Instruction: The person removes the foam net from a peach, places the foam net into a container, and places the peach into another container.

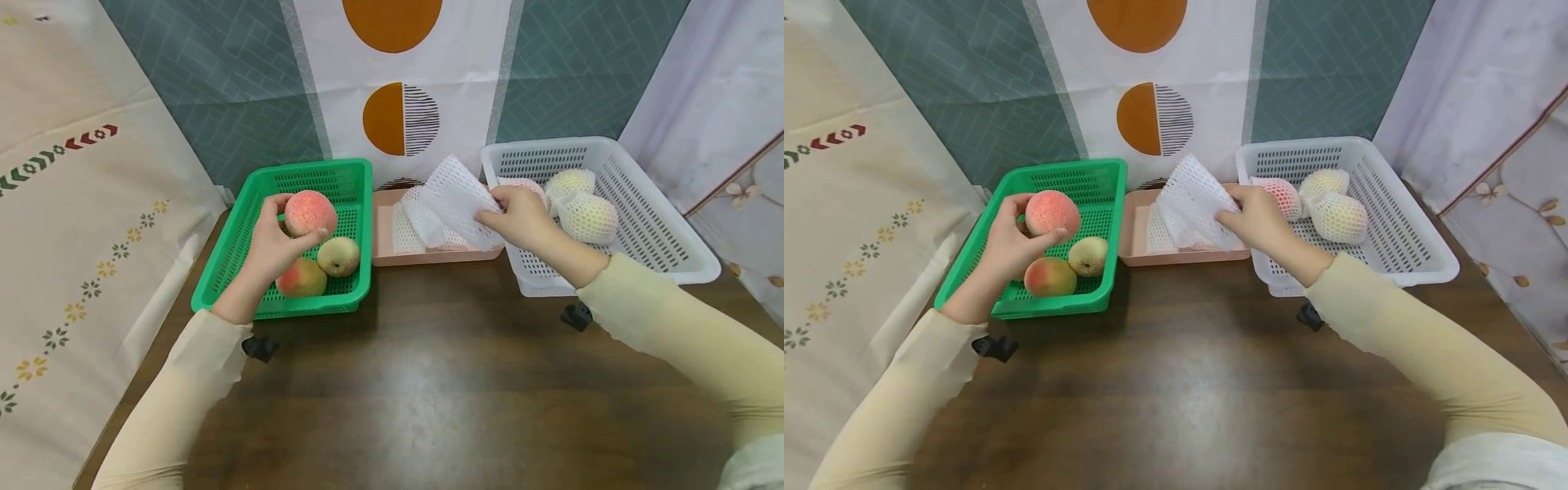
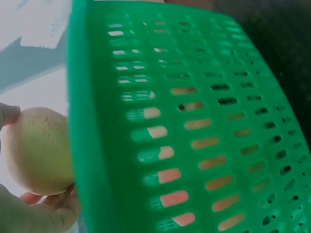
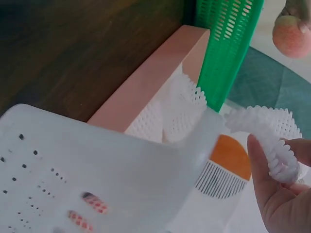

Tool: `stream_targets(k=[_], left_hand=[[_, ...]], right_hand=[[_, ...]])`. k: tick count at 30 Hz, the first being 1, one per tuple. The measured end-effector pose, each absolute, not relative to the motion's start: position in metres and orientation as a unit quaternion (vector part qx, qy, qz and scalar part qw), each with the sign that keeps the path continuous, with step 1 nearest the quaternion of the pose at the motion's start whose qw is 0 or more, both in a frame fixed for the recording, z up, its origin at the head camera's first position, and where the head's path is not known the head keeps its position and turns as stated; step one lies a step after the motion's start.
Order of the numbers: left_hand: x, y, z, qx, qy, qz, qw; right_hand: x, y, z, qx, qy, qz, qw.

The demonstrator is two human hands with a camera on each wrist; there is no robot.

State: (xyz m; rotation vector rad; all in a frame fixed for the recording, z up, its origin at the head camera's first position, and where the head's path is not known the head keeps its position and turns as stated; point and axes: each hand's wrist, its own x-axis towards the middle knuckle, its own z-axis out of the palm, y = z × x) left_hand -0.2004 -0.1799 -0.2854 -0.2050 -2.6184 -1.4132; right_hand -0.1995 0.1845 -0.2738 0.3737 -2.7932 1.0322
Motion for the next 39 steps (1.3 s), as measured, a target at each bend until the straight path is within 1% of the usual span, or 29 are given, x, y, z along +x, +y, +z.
stream_targets(k=[5,11,16,21,24,26,30,32,36,39], left_hand=[[-0.213,-0.184,-0.291,-0.038,-0.873,-0.479,0.085],[-0.228,-0.185,-0.298,0.008,-0.877,-0.474,0.074],[-0.238,-0.186,-0.306,0.041,-0.885,-0.457,0.085],[-0.243,-0.191,-0.318,0.064,-0.891,-0.445,0.068],[-0.246,-0.194,-0.325,0.057,-0.894,-0.439,0.063],[-0.249,-0.195,-0.33,0.047,-0.895,-0.438,0.062],[-0.252,-0.195,-0.332,0.039,-0.898,-0.435,0.048],[-0.252,-0.195,-0.332,0.044,-0.901,-0.431,0.037],[-0.251,-0.195,-0.332,0.061,-0.903,-0.424,0.017],[-0.251,-0.195,-0.331,0.069,-0.903,-0.423,0.007]], right_hand=[[-0.22,0.179,-0.27,0.07,-0.927,0.368,0.023],[-0.241,0.173,-0.274,0.015,-0.918,0.396,-0.027],[-0.254,0.167,-0.283,-0.014,-0.911,0.412,-0.034],[-0.262,0.162,-0.298,-0.036,-0.904,0.424,-0.045],[-0.265,0.161,-0.306,-0.043,-0.903,0.425,-0.039],[-0.267,0.163,-0.31,-0.05,-0.905,0.421,-0.024],[-0.271,0.168,-0.313,-0.067,-0.904,0.421,-0.016],[-0.272,0.168,-0.312,-0.063,-0.899,0.433,-0.026],[-0.273,0.165,-0.311,-0.051,-0.858,0.507,-0.066],[-0.273,0.163,-0.312,-0.04,-0.839,0.534,-0.098]])
